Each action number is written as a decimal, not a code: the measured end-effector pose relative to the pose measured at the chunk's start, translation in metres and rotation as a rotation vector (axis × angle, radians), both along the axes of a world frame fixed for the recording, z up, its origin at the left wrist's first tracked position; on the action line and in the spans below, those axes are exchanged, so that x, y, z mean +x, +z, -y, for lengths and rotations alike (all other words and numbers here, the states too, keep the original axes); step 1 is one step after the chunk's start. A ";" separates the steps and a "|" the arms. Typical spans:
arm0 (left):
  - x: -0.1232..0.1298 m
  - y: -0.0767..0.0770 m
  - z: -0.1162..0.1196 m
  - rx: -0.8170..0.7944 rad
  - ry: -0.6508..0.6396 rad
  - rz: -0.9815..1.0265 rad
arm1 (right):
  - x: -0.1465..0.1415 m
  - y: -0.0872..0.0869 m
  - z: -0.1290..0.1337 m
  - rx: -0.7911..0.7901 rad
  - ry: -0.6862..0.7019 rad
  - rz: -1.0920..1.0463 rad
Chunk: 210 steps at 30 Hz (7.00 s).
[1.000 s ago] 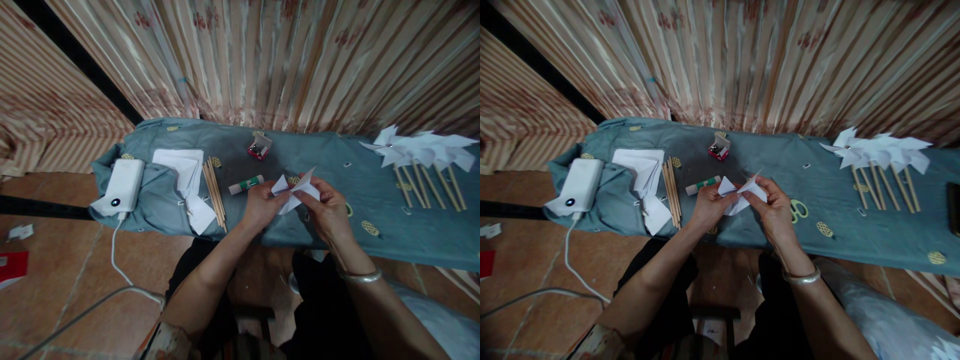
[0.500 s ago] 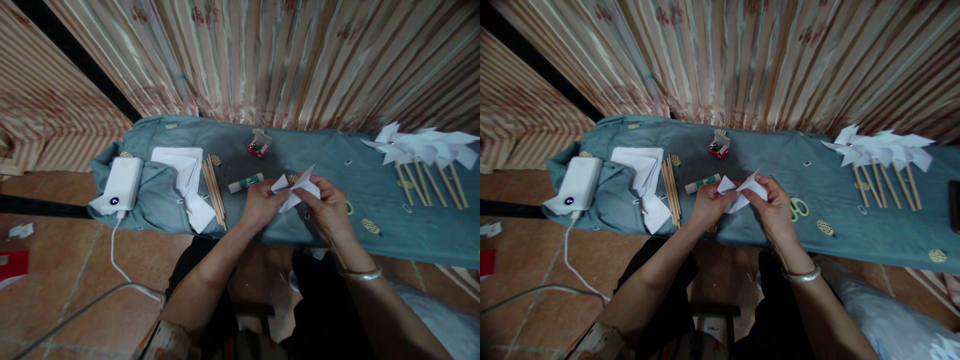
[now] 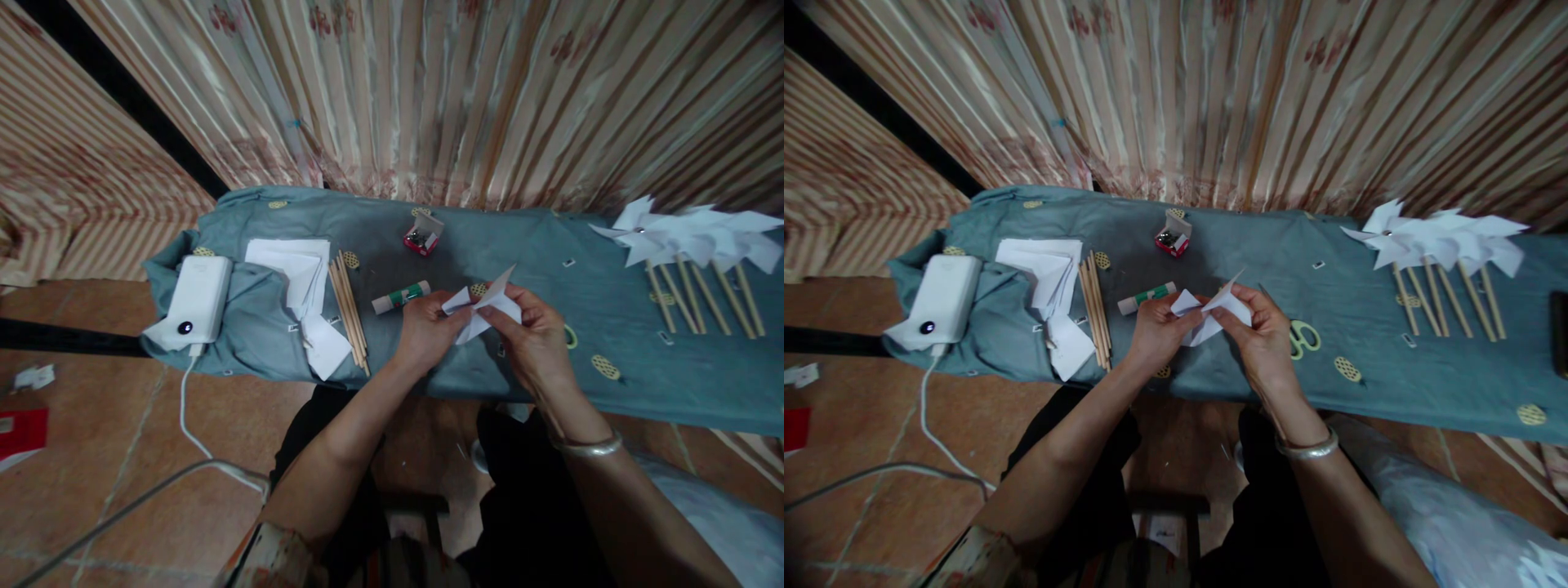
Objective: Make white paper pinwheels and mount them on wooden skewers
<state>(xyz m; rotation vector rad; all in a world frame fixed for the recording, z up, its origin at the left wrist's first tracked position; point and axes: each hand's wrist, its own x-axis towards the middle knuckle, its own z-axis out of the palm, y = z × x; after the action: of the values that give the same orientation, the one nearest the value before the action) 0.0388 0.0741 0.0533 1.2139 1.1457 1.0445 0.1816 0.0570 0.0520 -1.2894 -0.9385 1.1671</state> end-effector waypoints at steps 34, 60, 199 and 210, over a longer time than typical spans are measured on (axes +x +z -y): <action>0.005 -0.008 -0.005 -0.045 0.070 0.225 | -0.005 0.006 0.000 0.063 -0.038 0.034; 0.000 -0.007 -0.003 -0.165 0.055 0.245 | -0.004 0.009 0.002 -0.081 0.018 -0.107; -0.036 -0.035 0.091 -0.671 -0.299 0.378 | 0.037 0.033 0.074 0.043 0.435 0.469; -0.035 -0.055 0.110 -0.844 -0.207 0.412 | 0.024 0.007 0.078 0.555 0.437 0.882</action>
<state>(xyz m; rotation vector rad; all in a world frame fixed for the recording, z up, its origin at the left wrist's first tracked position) 0.0043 -0.0358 -0.0017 0.4047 0.9479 0.5118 0.2061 -0.0206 0.0593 -1.1434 -2.1016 0.5160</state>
